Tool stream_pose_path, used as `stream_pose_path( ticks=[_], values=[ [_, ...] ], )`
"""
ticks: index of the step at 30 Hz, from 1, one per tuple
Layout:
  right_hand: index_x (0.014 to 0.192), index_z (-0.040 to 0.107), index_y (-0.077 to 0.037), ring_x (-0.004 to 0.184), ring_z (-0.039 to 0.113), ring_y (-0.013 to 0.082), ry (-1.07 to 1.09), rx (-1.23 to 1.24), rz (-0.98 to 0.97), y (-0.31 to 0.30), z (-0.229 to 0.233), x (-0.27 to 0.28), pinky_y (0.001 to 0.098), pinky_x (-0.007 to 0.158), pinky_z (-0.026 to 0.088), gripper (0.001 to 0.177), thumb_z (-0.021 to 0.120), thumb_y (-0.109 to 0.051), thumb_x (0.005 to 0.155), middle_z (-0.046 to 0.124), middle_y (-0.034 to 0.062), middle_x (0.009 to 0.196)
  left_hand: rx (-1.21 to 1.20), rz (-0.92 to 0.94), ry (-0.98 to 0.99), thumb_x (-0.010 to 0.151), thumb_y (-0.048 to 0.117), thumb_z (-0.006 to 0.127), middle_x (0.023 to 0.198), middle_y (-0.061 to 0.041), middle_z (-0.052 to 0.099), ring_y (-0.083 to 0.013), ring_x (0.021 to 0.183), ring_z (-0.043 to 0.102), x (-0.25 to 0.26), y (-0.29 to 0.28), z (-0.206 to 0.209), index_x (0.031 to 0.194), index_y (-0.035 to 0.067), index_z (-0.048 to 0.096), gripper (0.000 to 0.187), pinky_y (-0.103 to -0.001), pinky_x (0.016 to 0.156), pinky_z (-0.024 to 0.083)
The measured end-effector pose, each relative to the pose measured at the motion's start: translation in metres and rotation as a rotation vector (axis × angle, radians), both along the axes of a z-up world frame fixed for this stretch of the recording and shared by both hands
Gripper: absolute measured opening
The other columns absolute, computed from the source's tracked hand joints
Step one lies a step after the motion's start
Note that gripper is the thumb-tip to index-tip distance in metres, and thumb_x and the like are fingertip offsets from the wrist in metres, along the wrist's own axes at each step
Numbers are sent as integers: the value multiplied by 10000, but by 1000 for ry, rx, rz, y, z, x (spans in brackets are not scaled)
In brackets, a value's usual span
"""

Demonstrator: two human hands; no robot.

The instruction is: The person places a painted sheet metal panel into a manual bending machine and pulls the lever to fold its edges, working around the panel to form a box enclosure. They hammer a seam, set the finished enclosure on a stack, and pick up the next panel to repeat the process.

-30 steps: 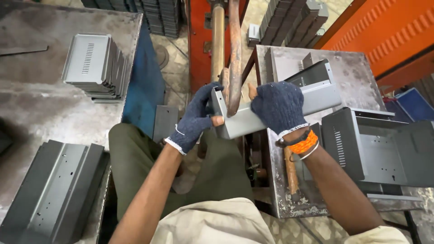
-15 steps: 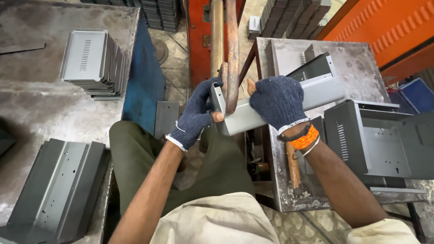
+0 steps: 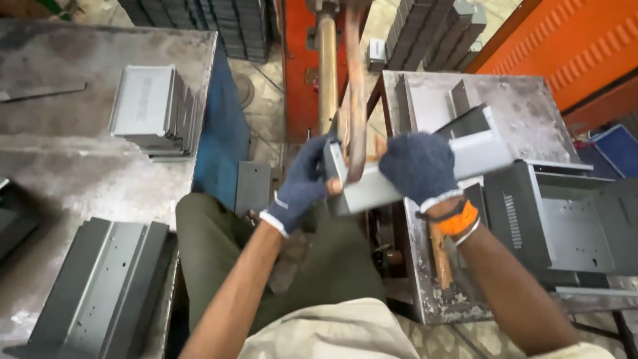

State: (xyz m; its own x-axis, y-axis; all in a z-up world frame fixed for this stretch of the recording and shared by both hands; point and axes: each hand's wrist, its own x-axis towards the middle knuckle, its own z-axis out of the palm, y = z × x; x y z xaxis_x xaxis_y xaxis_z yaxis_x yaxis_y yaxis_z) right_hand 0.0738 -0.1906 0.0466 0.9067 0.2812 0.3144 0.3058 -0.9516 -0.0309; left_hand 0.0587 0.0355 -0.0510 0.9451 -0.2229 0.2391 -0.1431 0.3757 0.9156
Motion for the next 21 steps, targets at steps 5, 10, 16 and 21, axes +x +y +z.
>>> stream_pose_path(
  ticks=[5,10,16,21],
  values=[
    [722,760,-171,718,711,405,22,-35,-58,3,10,20,495,617,573,232,629,-328,833,678,147,625,-44,14,-27,746,235,936,1328,-92,575,-245,1228,488,14,-1,16,1454,157,546,812,-459,1058,452],
    [774,776,-172,751,723,402,50,-28,-47,9,6,35,499,659,588,196,660,-328,802,690,148,659,-32,15,-25,757,271,930,1383,-96,580,-232,1263,492,16,4,28,1481,153,546,828,-458,1098,433],
    [775,774,-183,744,718,402,39,-45,-41,4,10,23,499,659,589,209,665,-355,824,687,149,660,48,122,-95,965,338,699,1447,-233,553,-275,1318,472,14,-10,21,1470,38,518,615,-458,1152,410],
    [746,757,-176,793,717,420,117,-48,-3,1,5,14,507,706,587,218,676,-368,808,697,183,696,215,318,-193,1070,152,465,1326,-539,462,-570,1303,424,6,-25,7,1379,-225,470,488,-623,1090,389]
  ],
)
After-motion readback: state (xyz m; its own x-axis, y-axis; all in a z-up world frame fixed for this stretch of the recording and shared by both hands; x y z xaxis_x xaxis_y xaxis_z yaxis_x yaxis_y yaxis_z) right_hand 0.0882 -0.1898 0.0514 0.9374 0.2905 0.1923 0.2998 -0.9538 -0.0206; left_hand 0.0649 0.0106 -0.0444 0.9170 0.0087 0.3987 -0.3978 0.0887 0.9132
